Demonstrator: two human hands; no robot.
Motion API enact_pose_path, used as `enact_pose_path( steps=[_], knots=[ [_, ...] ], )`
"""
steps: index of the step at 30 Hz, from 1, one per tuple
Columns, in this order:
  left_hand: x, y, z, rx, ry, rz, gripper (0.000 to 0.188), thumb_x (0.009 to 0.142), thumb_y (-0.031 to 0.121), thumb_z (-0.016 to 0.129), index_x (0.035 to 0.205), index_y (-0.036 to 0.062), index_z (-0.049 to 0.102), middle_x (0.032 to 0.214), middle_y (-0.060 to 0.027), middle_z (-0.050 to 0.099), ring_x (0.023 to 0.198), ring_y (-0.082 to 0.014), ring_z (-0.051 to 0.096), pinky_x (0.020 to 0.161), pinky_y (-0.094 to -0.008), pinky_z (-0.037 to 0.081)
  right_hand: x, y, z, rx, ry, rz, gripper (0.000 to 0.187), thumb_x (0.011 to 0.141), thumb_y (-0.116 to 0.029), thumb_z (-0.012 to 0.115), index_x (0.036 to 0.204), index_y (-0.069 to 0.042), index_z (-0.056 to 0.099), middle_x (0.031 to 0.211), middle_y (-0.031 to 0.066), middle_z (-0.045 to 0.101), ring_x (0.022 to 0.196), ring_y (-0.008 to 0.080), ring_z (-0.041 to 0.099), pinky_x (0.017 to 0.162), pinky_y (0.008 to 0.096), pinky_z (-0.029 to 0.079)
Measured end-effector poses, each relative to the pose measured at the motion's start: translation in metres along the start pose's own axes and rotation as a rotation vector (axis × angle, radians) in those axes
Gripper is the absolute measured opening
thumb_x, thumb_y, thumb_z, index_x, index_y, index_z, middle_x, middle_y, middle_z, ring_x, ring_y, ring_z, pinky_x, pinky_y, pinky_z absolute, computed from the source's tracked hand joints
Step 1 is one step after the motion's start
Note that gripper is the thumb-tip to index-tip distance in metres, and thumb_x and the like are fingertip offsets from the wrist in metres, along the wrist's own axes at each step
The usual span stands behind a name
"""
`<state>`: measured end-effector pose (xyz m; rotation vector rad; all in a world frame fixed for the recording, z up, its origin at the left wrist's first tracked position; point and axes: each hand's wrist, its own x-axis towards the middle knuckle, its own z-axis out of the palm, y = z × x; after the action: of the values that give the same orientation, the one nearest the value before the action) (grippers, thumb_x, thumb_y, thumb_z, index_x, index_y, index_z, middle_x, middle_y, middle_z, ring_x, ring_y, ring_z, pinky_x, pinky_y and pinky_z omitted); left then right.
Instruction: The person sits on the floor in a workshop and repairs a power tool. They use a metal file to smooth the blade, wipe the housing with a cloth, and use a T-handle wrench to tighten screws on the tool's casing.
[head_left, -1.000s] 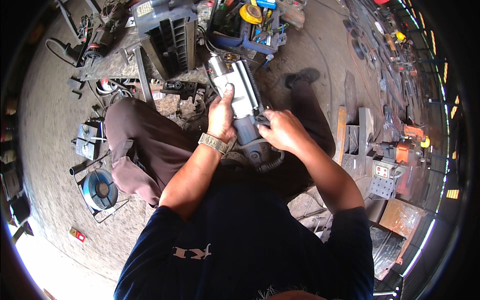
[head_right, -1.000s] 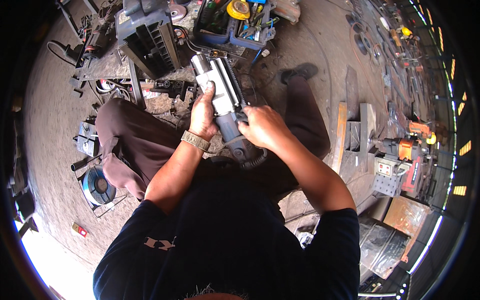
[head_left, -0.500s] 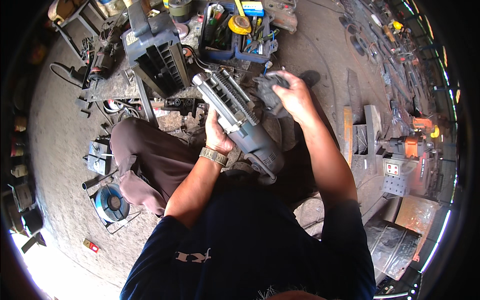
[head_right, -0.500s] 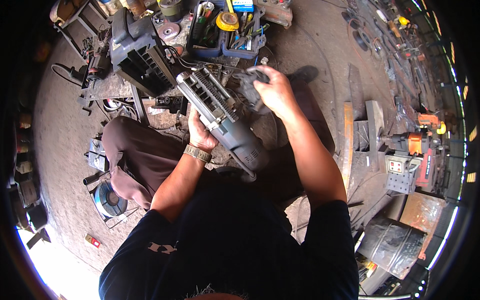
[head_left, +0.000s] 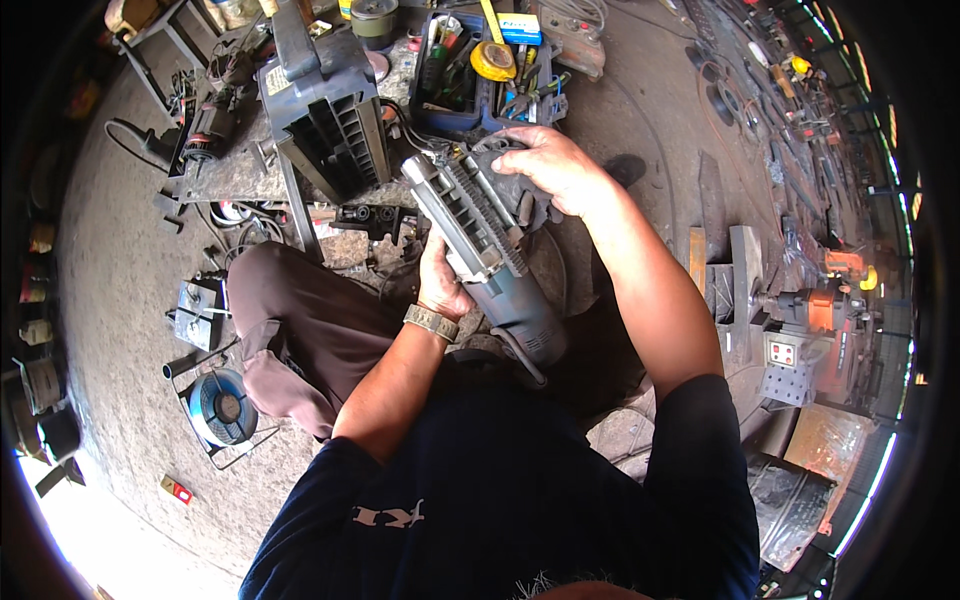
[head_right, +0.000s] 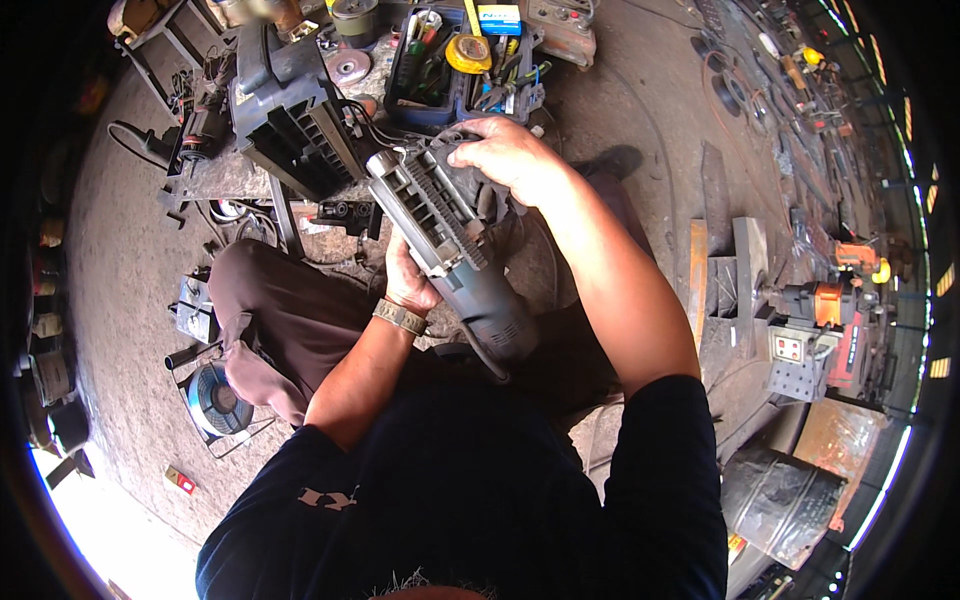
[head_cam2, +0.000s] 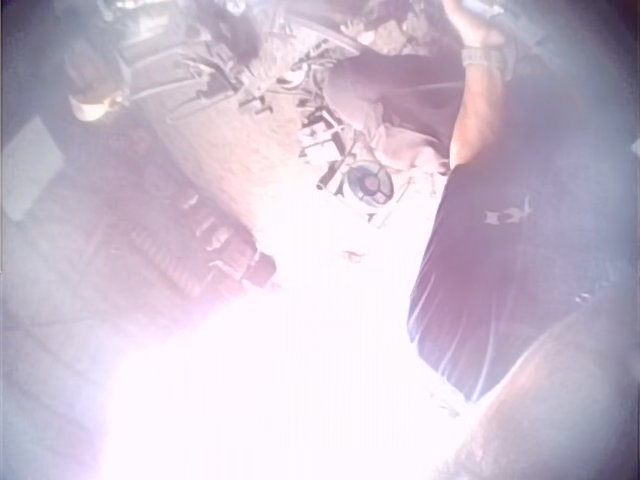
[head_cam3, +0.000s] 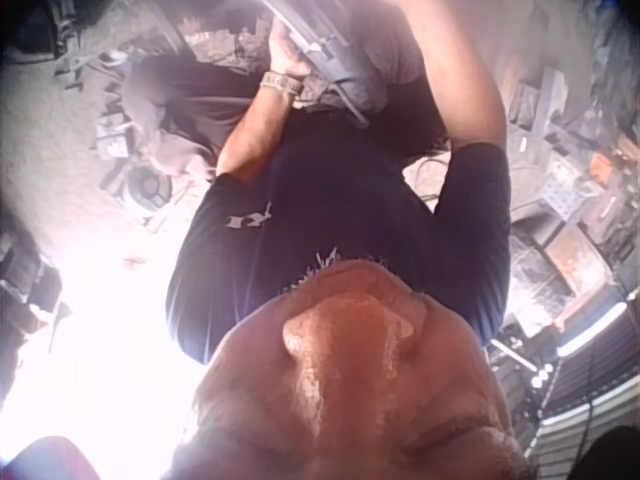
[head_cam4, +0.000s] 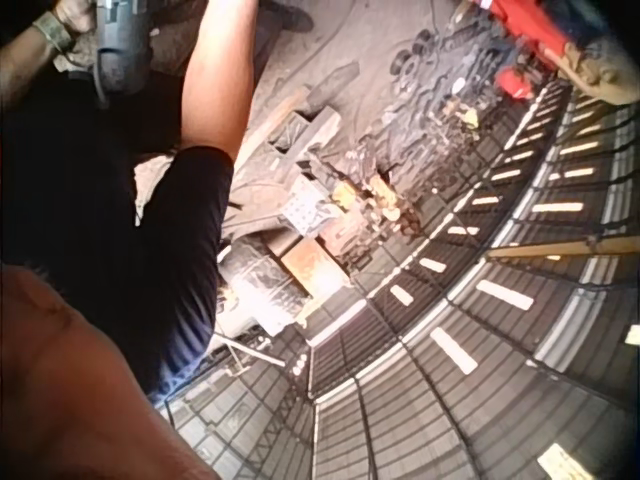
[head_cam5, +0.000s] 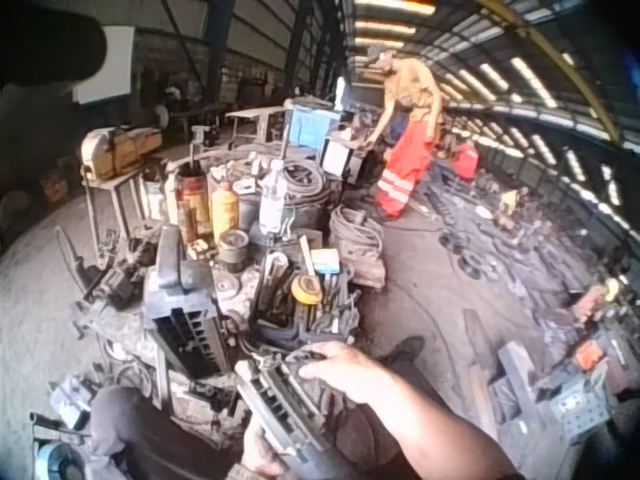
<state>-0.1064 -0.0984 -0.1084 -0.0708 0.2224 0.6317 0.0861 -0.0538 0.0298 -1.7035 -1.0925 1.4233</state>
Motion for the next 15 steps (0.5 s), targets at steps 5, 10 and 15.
enact_pose_path(
  steps=[5,10,15],
  knots=[
    [0.005,0.0,-0.009,0.032,0.008,-0.001,0.072,0.101,0.06,0.054,0.148,0.0063,0.051,0.136,-0.0205,0.065,0.118,-0.0376,0.068,0.1,-0.0569,0.057,-0.002,-0.018,0.004,-0.172,-0.005,0.043,0.057,0.088,-0.015,0.075,0.139,0.005,0.059,0.123,0.0155,0.07,0.114,0.0205,0.064,0.1,0.0354,0.051],
    [0.003,0.0,-0.008,0.06,0.007,0.032,0.068,0.1,0.057,0.057,0.144,0.005,0.053,0.131,-0.0194,0.067,0.115,-0.0367,0.069,0.099,-0.0553,0.057,-0.005,-0.023,0.011,-0.277,0.057,0.057,0.057,0.087,-0.022,0.075,0.135,0.005,0.062,0.118,0.0142,0.071,0.112,0.0201,0.064,0.096,0.0344,0.051],
    [-0.001,0.0,0.0,0.101,0.015,0.061,0.066,0.104,0.057,0.05,0.143,0.0038,0.054,0.131,-0.0189,0.068,0.114,-0.0361,0.07,0.099,-0.0535,0.057,-0.001,0.01,0.007,-0.303,0.063,0.082,0.032,0.087,-0.021,0.072,0.11,0.001,0.072,0.093,0.0056,0.07,0.086,0.0144,0.061,0.079,0.0322,0.051]
  ],
)
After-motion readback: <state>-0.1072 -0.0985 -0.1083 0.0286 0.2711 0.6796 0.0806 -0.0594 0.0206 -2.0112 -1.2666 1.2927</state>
